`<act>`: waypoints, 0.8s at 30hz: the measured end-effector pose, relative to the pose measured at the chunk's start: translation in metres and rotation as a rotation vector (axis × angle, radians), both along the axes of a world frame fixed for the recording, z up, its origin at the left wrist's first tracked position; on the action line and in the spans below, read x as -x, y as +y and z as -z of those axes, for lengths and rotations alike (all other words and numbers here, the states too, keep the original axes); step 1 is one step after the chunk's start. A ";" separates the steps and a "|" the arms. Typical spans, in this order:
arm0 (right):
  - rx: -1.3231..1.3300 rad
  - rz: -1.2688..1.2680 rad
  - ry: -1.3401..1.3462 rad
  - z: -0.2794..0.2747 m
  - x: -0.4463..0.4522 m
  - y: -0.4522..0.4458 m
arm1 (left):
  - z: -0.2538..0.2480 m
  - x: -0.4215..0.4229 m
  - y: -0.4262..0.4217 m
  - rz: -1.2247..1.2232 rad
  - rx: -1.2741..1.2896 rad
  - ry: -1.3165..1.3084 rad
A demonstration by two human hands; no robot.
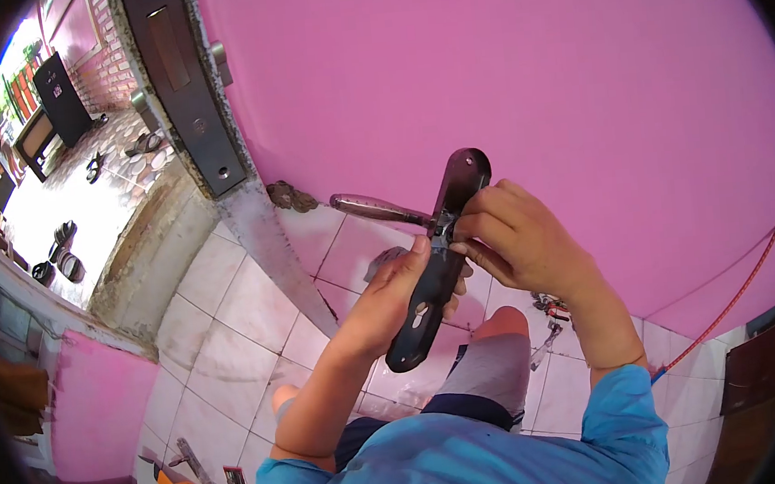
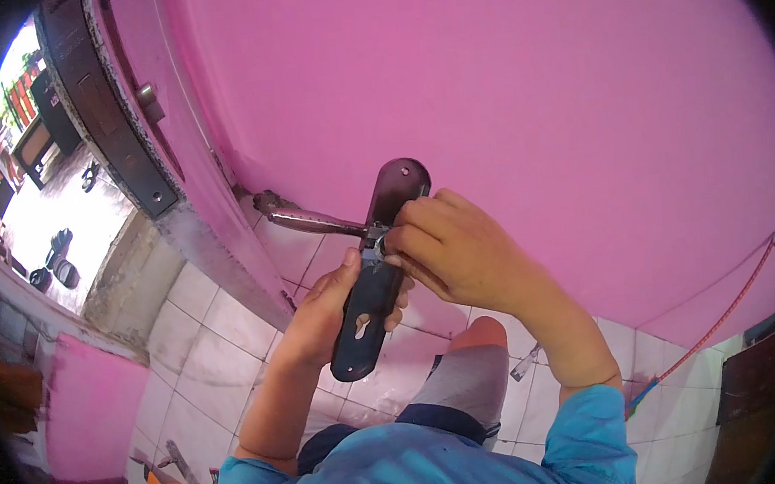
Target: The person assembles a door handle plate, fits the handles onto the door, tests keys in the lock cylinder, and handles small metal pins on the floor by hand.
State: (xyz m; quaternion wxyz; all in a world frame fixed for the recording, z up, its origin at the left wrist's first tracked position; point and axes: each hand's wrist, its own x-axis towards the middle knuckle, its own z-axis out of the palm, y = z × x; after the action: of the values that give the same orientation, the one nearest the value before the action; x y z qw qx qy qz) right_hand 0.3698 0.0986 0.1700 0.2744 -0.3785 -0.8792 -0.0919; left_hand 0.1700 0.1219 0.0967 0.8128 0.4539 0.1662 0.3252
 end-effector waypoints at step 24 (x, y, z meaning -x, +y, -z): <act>-0.023 -0.030 -0.041 0.008 -0.016 0.008 | -0.014 -0.017 -0.002 -0.084 -0.034 0.101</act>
State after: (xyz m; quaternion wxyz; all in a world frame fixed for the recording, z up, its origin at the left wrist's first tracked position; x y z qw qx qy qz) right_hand 0.3863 0.1069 0.1623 0.2621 -0.3603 -0.8890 -0.1059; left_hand 0.1874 0.1197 0.1105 0.7810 0.4764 0.2205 0.3384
